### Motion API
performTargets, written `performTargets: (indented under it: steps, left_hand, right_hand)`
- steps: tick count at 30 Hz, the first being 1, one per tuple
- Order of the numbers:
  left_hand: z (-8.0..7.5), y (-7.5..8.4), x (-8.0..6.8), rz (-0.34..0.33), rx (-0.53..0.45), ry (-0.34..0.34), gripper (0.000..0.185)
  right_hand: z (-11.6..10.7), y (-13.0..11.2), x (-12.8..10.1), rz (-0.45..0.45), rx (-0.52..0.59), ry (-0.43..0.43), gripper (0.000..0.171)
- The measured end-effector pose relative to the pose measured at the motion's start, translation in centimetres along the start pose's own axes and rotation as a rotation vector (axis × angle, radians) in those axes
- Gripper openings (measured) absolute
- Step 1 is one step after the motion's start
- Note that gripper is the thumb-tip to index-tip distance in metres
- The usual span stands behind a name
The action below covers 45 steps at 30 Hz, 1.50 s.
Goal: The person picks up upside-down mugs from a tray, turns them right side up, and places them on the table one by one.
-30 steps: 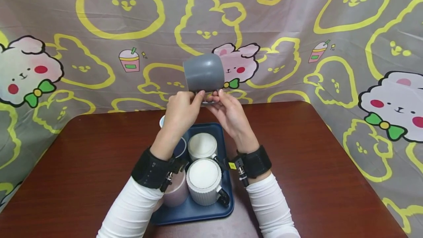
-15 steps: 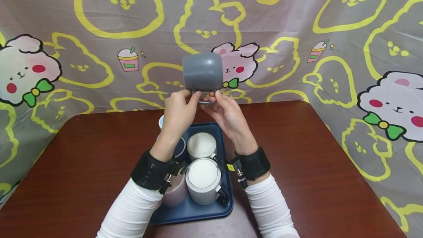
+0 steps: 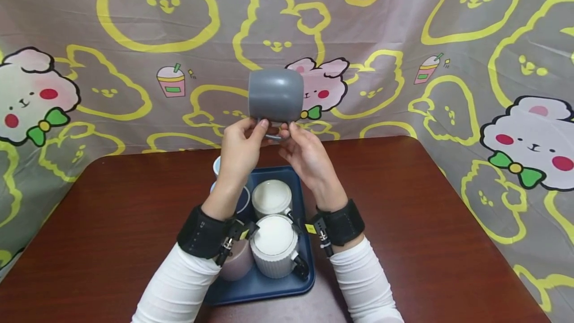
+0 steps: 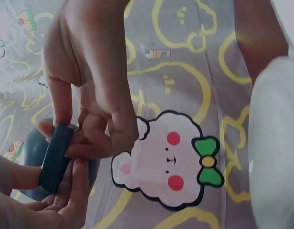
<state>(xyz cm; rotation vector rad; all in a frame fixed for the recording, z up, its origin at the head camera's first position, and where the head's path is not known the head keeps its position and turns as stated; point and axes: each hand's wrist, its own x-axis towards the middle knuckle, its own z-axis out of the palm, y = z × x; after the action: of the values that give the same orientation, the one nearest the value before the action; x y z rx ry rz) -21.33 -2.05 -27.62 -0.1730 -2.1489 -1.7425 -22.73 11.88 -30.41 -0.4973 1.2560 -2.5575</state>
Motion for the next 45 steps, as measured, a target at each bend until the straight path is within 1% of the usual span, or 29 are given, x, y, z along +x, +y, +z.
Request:
performTargets:
  steps: [4, 6, 12, 16, 19, 23, 27, 31, 36, 41, 43, 45]
  left_hand:
    - [0.1, -0.1, -0.1, -0.039, -0.165, 0.002, 0.023]
    - [0.2, -0.3, -0.1, -0.054, -0.211, -0.002, 0.022]
    - [0.1, -0.4, -0.1, -0.119, -0.394, -0.039, 0.02]
    - [0.0, -0.4, -0.1, -0.125, -0.47, -0.033, 0.021]
    - [0.0, -0.4, -0.1, -0.135, -0.502, 0.003, 0.02]
    - [0.1, -0.3, -0.1, -0.167, -0.546, 0.048, 0.015]
    - [0.2, -0.3, -0.1, -0.169, -0.568, 0.063, 0.016]
    - [0.1, -0.2, -0.1, -0.147, -0.585, 0.059, 0.018]
    - [-0.1, -0.2, -0.1, -0.142, -0.622, 0.048, 0.02]
    - [-0.4, -0.1, 0.0, -0.153, -0.656, 0.037, 0.021]
    - [-0.6, 0.0, 0.1, -0.157, -0.673, 0.028, 0.022]
    - [-1.0, 0.2, 0.3, -0.159, -0.684, 0.022, 0.023]
  right_hand:
    - [0.2, 0.1, 0.0, -0.005, -0.008, -0.001, 0.031]
    - [0.2, 0.1, -0.1, -0.005, -0.014, -0.006, 0.032]
    - [0.2, 0.3, -0.2, 0.004, -0.014, -0.021, 0.032]
    - [0.2, 0.4, -0.1, -0.001, -0.015, -0.034, 0.034]
    - [0.3, 0.6, 0.0, 0.009, -0.015, -0.036, 0.035]
    - [0.4, 0.7, 0.1, 0.019, -0.01, -0.024, 0.036]
    - [0.5, 0.9, 0.0, 0.037, 0.038, -0.037, 0.034]
    - [0.7, 0.9, 0.0, 0.057, 0.109, -0.044, 0.03]
    - [0.8, 0.9, 0.0, 0.063, 0.128, -0.033, 0.029]
    - [0.6, 0.9, 0.1, 0.089, 0.147, -0.046, 0.029]
    - [0.4, 0.9, 0.1, 0.097, 0.126, -0.039, 0.028]
    - [0.2, 0.8, 0.0, 0.098, 0.057, -0.009, 0.027]
